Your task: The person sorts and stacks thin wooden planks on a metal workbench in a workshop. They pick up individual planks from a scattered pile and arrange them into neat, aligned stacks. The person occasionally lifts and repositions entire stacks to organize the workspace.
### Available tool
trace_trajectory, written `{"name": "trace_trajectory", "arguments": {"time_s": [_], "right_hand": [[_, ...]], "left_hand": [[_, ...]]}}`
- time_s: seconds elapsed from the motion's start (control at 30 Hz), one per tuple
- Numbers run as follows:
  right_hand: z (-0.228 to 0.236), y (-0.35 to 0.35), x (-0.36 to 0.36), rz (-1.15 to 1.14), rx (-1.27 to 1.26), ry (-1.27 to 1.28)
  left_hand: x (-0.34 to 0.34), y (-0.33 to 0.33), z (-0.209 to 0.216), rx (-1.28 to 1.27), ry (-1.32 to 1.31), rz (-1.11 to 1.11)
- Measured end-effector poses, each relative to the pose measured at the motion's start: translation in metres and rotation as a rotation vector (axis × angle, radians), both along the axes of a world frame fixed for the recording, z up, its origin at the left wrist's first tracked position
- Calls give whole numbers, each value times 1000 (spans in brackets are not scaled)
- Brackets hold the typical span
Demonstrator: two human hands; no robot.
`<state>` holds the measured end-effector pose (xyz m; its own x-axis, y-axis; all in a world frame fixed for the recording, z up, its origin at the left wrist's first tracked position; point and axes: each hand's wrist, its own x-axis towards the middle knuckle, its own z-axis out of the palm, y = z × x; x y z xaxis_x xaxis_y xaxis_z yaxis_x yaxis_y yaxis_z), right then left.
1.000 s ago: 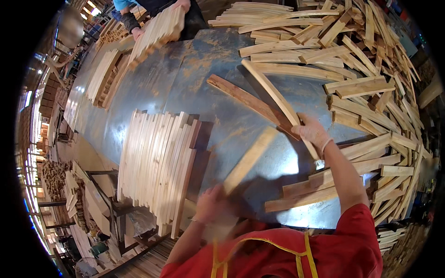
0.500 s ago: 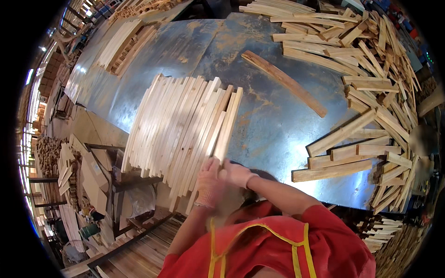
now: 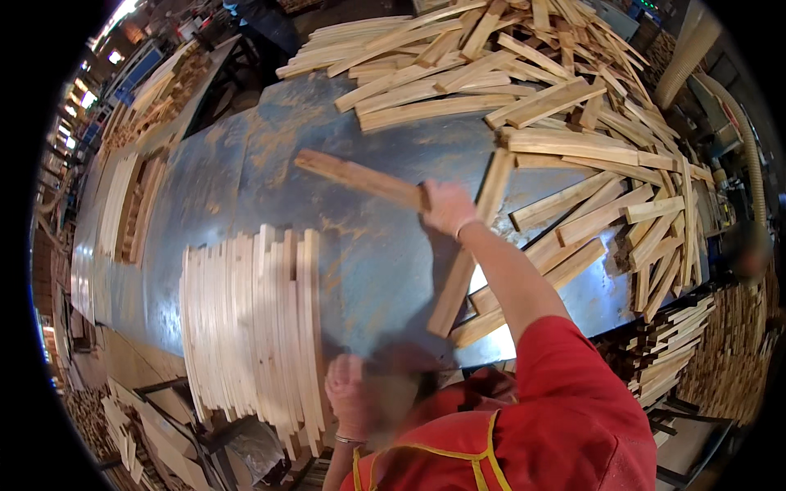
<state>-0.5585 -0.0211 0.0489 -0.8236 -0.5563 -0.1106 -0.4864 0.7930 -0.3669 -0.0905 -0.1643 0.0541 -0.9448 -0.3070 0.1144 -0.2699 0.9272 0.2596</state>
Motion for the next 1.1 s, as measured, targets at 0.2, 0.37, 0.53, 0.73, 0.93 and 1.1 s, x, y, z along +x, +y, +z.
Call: {"name": "trace_trajectory", "arguments": {"time_s": [0.2,0.37,0.53,0.73,0.93,1.1], "right_hand": [[11,54,102,-196,-536,-534],[107,112,-56,36,-686,25],[130,171,-242,-356,-760,87],[21,214,-173,29,282,421],[46,175,-171,219,456,149],[50,101,-81,36,-66,-682]], "left_hand": [[-88,62,-1,175,-125,7],[-138,99,-7,211,-68,-63],[-205,144,31,203,-262,-124],[-186,124,-11,58,-337,17],[-147,90,3,209,-269,118],[-58,70,-5,1398,-85,508]]}}
